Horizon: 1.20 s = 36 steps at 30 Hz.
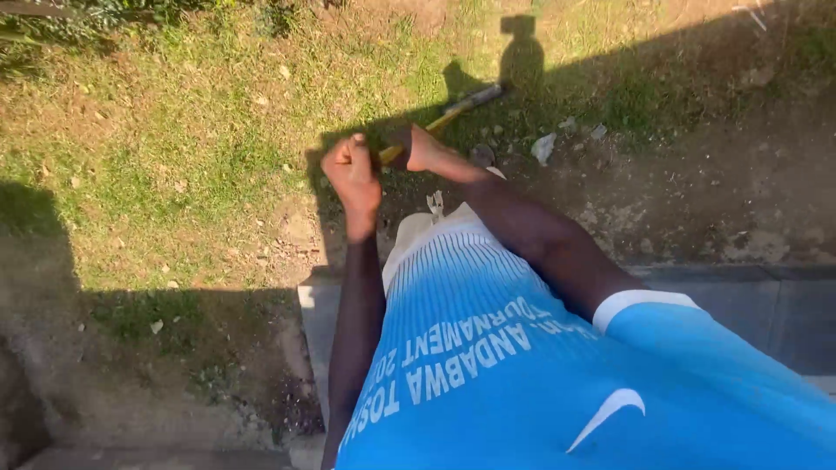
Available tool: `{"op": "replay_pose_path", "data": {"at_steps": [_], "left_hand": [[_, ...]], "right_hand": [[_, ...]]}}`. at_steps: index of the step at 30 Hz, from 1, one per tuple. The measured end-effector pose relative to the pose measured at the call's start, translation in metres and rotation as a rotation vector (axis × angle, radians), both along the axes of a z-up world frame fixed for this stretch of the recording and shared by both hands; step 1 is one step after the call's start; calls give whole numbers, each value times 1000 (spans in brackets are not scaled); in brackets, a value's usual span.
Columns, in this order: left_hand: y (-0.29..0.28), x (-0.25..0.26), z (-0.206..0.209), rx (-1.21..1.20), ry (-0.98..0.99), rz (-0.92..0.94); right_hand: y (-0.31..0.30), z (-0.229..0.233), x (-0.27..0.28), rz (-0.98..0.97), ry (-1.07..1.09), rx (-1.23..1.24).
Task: The person sweeps dirt and debris along an outdoor path using a broom.
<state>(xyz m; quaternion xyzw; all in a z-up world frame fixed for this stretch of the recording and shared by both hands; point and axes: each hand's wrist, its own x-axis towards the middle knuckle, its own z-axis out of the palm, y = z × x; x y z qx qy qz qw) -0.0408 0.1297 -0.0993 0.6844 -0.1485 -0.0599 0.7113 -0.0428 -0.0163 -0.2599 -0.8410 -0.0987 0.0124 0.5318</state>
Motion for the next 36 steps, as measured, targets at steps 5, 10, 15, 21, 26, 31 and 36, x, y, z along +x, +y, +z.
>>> {"op": "replay_pose_path", "data": {"at_steps": [5, 10, 15, 21, 26, 31, 36], "left_hand": [[44, 4, -45, -28, 151, 38], [102, -21, -10, -70, 69, 149], [141, -66, 20, -61, -16, 43], [176, -87, 59, -84, -295, 86], [202, -65, 86, 56, -506, 318], [222, -35, 51, 282, -367, 590], [255, 2, 29, 220, -384, 786]], "right_hand": [[20, -127, -27, -21, -66, -313], [63, -53, -29, -47, -341, -372], [101, 9, -18, 150, -73, -319], [159, 36, 14, 405, -151, -108], [216, 81, 35, 489, -61, -57], [262, 103, 61, 624, 4, 20], [287, 100, 109, 1056, -86, 83]]}}
